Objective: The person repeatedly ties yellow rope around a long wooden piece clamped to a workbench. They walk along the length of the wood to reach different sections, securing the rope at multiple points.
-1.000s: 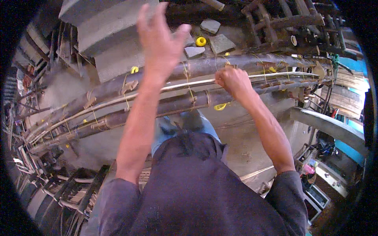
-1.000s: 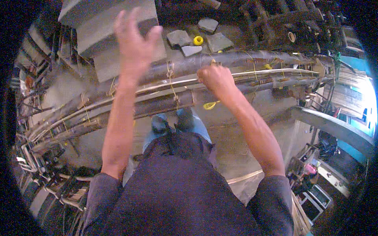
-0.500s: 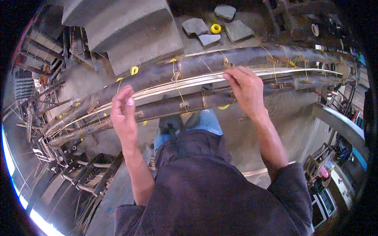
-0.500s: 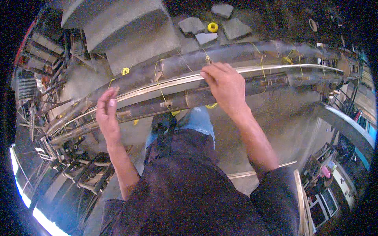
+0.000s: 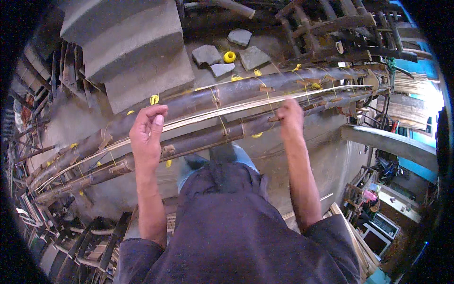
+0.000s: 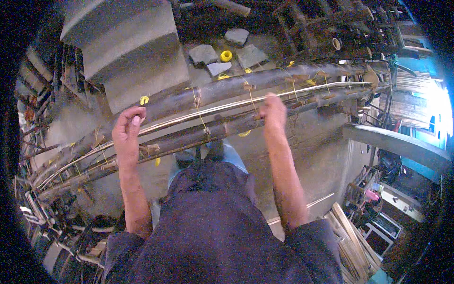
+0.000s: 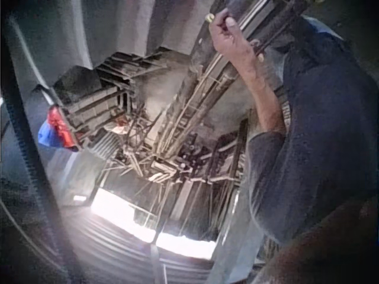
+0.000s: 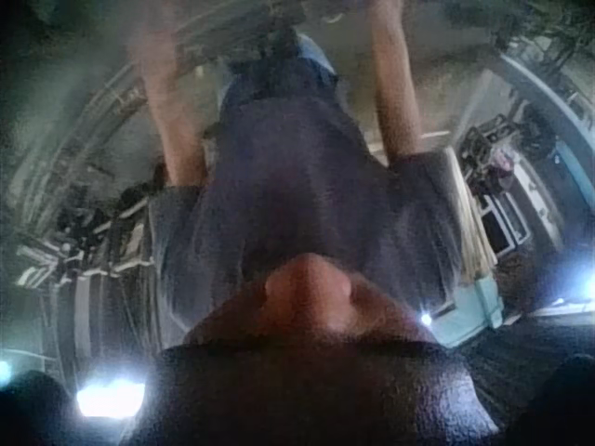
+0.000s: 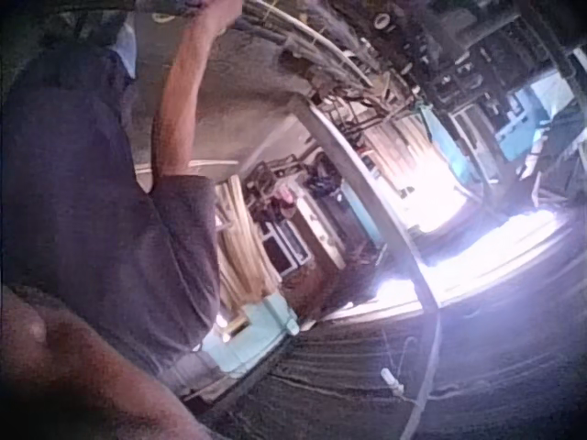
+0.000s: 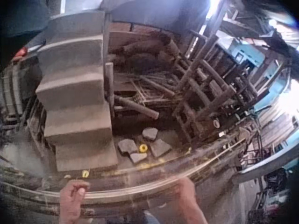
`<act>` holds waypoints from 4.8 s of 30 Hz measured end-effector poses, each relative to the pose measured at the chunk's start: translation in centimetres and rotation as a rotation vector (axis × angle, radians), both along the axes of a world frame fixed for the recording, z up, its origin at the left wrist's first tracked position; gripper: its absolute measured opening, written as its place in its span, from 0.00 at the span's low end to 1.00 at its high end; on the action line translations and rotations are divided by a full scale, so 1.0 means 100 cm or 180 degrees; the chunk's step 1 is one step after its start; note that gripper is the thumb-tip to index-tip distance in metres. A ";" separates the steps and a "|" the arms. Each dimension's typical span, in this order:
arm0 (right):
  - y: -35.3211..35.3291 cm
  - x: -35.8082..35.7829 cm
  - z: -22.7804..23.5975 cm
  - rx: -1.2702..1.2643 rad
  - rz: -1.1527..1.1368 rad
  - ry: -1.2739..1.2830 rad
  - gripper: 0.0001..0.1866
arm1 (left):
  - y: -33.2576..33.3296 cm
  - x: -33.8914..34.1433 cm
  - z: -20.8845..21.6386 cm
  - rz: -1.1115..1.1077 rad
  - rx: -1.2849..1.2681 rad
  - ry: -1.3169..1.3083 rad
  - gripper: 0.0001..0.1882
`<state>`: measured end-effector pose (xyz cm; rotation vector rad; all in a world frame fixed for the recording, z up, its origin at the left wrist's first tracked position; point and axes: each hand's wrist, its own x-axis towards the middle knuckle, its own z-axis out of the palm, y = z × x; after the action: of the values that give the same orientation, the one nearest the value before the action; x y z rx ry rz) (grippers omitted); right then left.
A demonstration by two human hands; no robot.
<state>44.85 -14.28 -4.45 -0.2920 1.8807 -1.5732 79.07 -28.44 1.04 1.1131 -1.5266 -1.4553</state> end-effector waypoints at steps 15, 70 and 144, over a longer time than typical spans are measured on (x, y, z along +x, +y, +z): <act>0.040 0.132 0.000 0.0582 0.3360 0.0775 0.09 | 0.018 -0.048 -0.016 -0.1011 -0.0843 -0.1552 0.17; -0.172 0.332 0.157 -0.0929 0.5057 0.4058 0.05 | -0.009 0.109 -0.069 -0.0339 -0.1291 -0.1281 0.13; -0.258 0.424 0.041 -0.0954 0.1924 0.0297 0.14 | -0.053 0.236 -0.072 -0.0688 -0.2172 -0.2711 0.07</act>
<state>87.28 -40.10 -0.38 -0.9796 1.4191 -1.4149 102.71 -33.69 -6.20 1.1939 -2.5278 -0.4338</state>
